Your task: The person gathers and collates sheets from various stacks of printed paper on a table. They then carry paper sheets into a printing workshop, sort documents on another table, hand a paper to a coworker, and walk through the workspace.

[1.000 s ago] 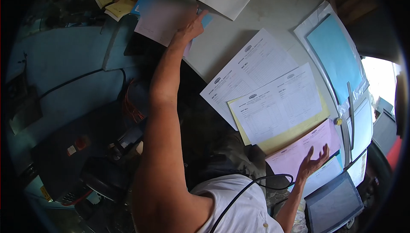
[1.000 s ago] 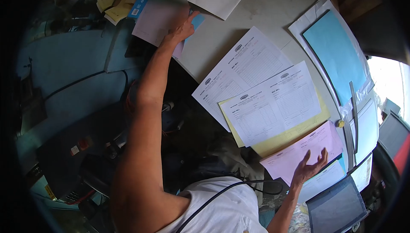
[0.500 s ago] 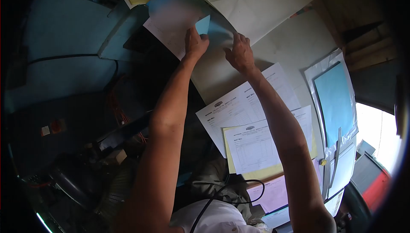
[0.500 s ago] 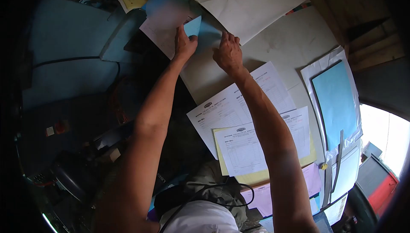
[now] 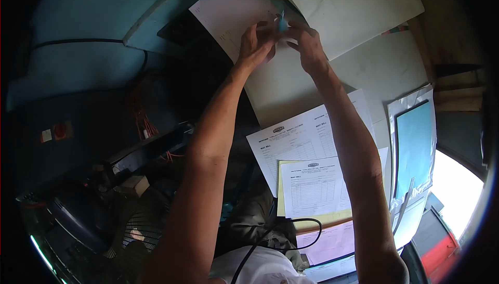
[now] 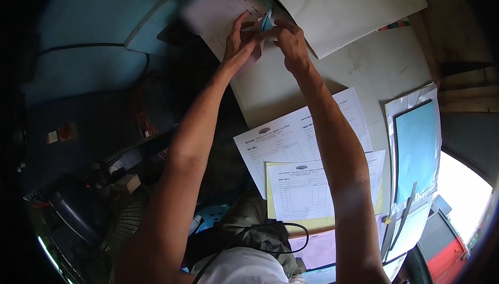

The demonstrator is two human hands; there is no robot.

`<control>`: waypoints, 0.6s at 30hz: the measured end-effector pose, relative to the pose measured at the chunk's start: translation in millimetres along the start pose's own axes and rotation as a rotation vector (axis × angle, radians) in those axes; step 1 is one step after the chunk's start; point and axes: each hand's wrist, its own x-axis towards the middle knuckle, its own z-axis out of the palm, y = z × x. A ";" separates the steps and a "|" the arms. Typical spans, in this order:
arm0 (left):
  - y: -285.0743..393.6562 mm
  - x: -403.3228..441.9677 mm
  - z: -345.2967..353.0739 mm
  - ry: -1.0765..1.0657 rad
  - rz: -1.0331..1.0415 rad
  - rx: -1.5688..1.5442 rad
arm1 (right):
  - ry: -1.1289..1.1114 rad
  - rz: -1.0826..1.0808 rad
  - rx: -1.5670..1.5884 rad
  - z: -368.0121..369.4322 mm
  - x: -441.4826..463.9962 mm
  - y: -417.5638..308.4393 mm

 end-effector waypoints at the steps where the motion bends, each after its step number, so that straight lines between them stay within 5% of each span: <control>1: 0.9 -2.4 -1.0 -0.036 0.005 -0.032 | 0.000 0.001 0.001 1.8 1.3 -1.7; 3: 2.5 -4.5 -2.8 -0.051 0.009 0.015 | 0.095 0.392 0.674 7.7 7.7 -11.4; 7: -16.0 2.2 -4.0 -0.067 0.060 0.052 | 0.234 0.669 0.574 5.0 13.0 -25.4; 9: -17.6 3.5 -6.3 -0.073 0.069 0.057 | 0.230 0.812 0.233 2.8 14.2 -13.8; 16: -7.6 3.1 -1.3 -0.032 0.010 0.046 | 0.239 0.642 0.509 0.0 4.2 -15.9; 18: -0.9 4.9 1.1 -0.007 -0.020 0.084 | 0.209 0.440 0.522 1.2 0.0 -13.6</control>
